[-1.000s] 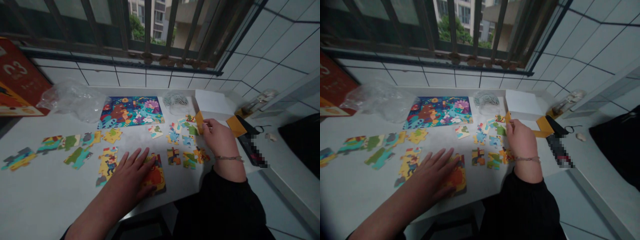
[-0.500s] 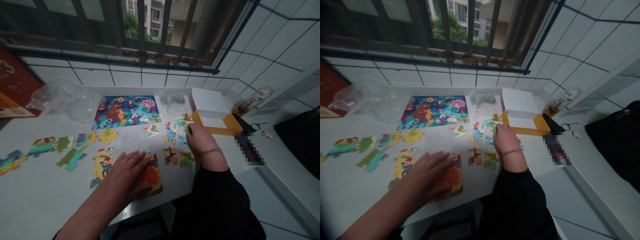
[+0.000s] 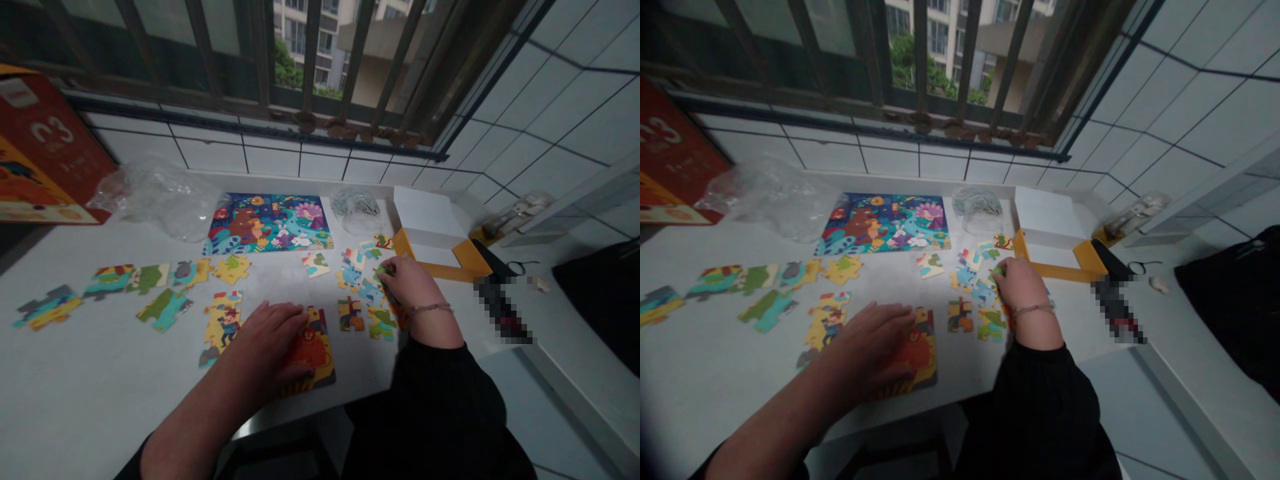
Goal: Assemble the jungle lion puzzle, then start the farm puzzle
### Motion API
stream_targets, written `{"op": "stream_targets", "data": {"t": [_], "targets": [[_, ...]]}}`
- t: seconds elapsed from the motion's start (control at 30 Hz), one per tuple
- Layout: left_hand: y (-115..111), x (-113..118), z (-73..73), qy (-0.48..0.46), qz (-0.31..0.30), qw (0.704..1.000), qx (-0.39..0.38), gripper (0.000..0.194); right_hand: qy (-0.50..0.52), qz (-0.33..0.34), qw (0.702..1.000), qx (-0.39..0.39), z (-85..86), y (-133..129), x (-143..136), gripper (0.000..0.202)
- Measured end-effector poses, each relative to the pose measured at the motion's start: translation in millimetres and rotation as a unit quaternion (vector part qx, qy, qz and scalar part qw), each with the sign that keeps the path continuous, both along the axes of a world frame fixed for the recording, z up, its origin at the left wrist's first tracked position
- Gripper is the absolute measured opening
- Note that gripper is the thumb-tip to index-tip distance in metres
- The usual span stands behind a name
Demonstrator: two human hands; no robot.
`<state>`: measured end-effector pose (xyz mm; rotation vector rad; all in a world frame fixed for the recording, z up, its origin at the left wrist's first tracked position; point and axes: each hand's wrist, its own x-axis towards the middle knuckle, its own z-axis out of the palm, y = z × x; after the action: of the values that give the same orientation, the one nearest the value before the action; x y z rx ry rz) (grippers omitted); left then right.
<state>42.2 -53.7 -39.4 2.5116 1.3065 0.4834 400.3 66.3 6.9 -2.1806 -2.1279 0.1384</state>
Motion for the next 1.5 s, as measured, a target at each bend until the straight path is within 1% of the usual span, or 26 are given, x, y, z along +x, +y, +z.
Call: {"op": "stream_targets", "data": {"t": [0.07, 0.13, 0.2, 0.27, 0.33, 0.4, 0.47, 0.53, 0.63, 0.7, 0.77, 0.83, 0.93, 0.97, 1.0, 1.03, 1.13, 1.2, 1.27, 1.3, 1.33, 1.4, 1.43, 1.5], "targets": [[0.0, 0.4, 1.5, 0.001, -0.003, 1.0, -0.003, 0.077, 0.012, 0.001, 1.0, 0.012, 0.6, -1.9, -0.8, 0.016], [0.5, 0.5, 3.7, 0.002, -0.004, 1.0, -0.004, 0.077, 0.014, -0.001, 0.999, 0.033, 3.4, -3.2, -3.5, 0.023], [1.9, 0.5, 7.1, 0.002, -0.004, 1.0, -0.009, 0.077, 0.001, -0.007, 0.998, 0.057, 9.6, -1.3, -8.3, 0.031], [3.8, 0.8, 11.9, 0.001, -0.009, 1.0, -0.019, 0.076, -0.033, -0.015, 0.997, 0.061, 19.2, 7.1, -14.1, 0.035], [5.8, 1.4, 17.4, -0.003, -0.016, 1.0, -0.027, 0.074, -0.095, -0.019, 0.995, 0.018, 31.1, 23.1, -19.5, 0.036], [6.9, 2.1, 22.4, -0.006, -0.021, 0.999, -0.029, 0.073, -0.163, -0.014, 0.985, -0.048, 42.9, 45.0, -23.4, 0.035], [7.1, 2.4, 25.1, -0.007, -0.023, 0.999, -0.034, 0.072, -0.198, 0.001, 0.977, -0.079, 52.1, 68.3, -25.9, 0.034], [6.6, 2.3, 24.8, -0.011, -0.021, 0.999, -0.042, 0.073, -0.216, 0.021, 0.972, -0.095, 57.1, 88.1, -26.9, 0.034], [6.0, 1.7, 20.3, -0.025, -0.019, 0.998, -0.05, 0.078, -0.239, 0.051, 0.961, -0.131, 57.9, 106.3, -25.3, 0.03], [5.7, 1.6, 16.9, -0.036, -0.019, 0.998, -0.051, 0.083, -0.248, 0.069, 0.954, -0.153, 56.3, 111.6, -22.4, 0.029], [5.4, 1.8, 15.0, -0.042, -0.012, 0.998, -0.054, 0.086, -0.252, 0.082, 0.95, -0.162, 54.4, 113.8, -18.9, 0.032], [5.1, 2.3, 15.1, -0.043, -0.007, 0.997, -0.061, 0.086, -0.251, 0.091, 0.95, -0.162, 53.2, 114.9, -16.1, 0.044], [4.6, 3.1, 17.4, -0.049, -0.013, 0.996, -0.068, 0.084, -0.244, 0.103, 0.952, -0.151, 54.4, 116.5, -13.6, 0.067], [4.4, 3.4, 18.1, -0.052, -0.011, 0.996, -0.066, 0.084, -0.24, 0.108, 0.953, -0.147, 56.1, 116.7, -13.1, 0.07], [4.3, 3.8, 18.5, -0.054, -0.009, 0.996, -0.064, 0.084, -0.235, 0.114, 0.955, -0.144, 58.5, 116.4, -12.6, 0.066], [4.2, 4.0, 18.5, -0.055, -0.008, 0.997, -0.062, 0.083, -0.229, 0.12, 0.956, -0.142, 61.6, 115.2, -11.9, 0.058], [4.3, 4.1, 16.0, -0.061, -0.01, 0.997, -0.048, 0.078, -0.215, 0.136, 0.957, -0.142, 73.6, 104.9, -8.1, 0.026], [4.7, 3.1, 13.7, -0.065, -0.012, 0.997, -0.038, 0.076, -0.153, 0.141, 0.969, -0.135, 80.7, 91.9, -4.9, 0.017], [5.2, 1.7, 12.8, -0.066, -0.019, 0.997, -0.034, 0.075, -0.011, 0.139, 0.982, -0.13, 84.3, 75.2, -3.2, 0.014], [5.5, 1.1, 13.2, -0.066, -0.023, 0.997, -0.034, 0.074, 0.081, 0.133, 0.979, -0.132, 84.5, 66.4, -3.7, 0.013], [5.7, 0.7, 14.2, -0.066, -0.025, 0.997, -0.035, 0.072, 0.171, 0.125, 0.967, -0.138, 83.6, 57.6, -5.6, 0.014], [6.1, 0.5, 17.4, -0.065, -0.027, 0.997, -0.035, 0.068, 0.31, 0.114, 0.931, -0.156, 79.4, 41.6, -14.2, 0.019], [6.3, 0.7, 19.2, -0.062, -0.026, 0.997, -0.035, 0.066, 0.359, 0.114, 0.912, -0.16, 76.4, 34.9, -21.0, 0.023], [6.7, 1.3, 22.2, -0.053, -0.025, 0.997, -0.041, 0.065, 0.424, 0.123, 0.883, -0.161, 69.0, 24.5, -39.1, 0.028]]}}
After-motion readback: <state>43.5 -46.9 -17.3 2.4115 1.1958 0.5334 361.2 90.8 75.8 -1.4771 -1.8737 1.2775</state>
